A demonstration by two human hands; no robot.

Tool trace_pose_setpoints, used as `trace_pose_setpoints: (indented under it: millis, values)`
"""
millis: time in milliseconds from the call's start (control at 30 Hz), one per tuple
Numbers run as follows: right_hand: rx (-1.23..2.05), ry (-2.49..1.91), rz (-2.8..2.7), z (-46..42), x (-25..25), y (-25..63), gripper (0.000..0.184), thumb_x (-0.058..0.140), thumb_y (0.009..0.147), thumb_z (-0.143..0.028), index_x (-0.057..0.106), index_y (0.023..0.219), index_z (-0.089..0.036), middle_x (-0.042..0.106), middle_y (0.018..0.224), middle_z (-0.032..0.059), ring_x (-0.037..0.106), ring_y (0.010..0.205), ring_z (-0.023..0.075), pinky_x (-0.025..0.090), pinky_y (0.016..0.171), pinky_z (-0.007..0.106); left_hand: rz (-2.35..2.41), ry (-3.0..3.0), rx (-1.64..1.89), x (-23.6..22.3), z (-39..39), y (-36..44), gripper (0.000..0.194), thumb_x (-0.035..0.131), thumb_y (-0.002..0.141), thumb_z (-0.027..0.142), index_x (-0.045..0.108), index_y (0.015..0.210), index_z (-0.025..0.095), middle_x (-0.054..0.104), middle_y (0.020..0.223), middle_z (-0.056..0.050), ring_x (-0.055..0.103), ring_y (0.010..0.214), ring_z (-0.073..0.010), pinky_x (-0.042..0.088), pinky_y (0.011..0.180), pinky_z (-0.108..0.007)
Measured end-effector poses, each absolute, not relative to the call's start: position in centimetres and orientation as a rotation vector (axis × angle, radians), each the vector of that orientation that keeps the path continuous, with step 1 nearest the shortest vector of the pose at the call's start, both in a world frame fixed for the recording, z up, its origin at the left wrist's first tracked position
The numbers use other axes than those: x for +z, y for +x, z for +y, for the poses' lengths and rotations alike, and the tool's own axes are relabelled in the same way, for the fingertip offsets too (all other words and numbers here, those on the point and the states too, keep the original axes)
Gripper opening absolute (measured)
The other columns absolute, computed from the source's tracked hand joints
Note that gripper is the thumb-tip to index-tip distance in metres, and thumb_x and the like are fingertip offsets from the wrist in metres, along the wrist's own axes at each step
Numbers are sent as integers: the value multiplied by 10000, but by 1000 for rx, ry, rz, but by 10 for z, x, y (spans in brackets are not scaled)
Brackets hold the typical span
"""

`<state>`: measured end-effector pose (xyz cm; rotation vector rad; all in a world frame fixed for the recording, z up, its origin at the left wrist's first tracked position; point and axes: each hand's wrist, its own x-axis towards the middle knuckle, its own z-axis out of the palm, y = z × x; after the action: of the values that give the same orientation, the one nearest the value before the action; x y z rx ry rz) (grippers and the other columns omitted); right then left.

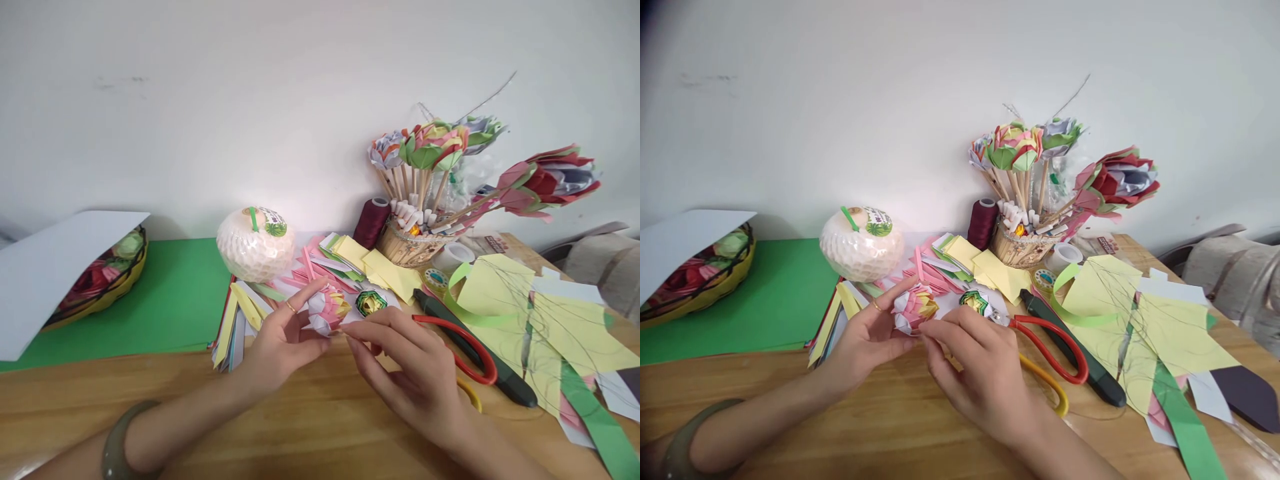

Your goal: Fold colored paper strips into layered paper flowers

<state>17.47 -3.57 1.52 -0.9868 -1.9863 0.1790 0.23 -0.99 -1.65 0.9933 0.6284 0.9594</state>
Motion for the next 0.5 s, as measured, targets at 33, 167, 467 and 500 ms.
trace_pose_setpoints:
  millis: [33,167,467,500]
  values:
    - [215,-1001,-1976,-36,15,174,159,537,805,-82,619,896,-183,610,730,35,569,586,115,471,487,210,599,1000,946,-16,-11,2,674,660,734,116,409,1325,319,604,1200,-45,544,1102,-232,448,897,-346]
    - [302,-1095,-1902,-34,14,174,127,547,813,-104,620,868,-191,591,726,22,536,571,110,462,478,215,569,1098,940,-13,-13,-1,524,588,804,170,466,1284,341,375,1441,-3,368,1287,-256,360,1013,-373]
    - [267,-1122,-1884,-33,10,172,116,567,816,-105,615,880,-189,586,745,13,517,549,93,428,464,206,701,1170,1053,-17,-12,0,553,644,780,169,473,1267,366,478,1369,10,385,1283,-218,304,1071,-365]
    - [250,-1129,-1882,-33,9,172,106,572,815,-111,614,874,-190,585,742,11,515,541,92,422,458,208,673,1145,1063,-17,-12,1,581,646,777,156,451,1281,368,502,1346,8,424,1254,-208,346,1044,-349]
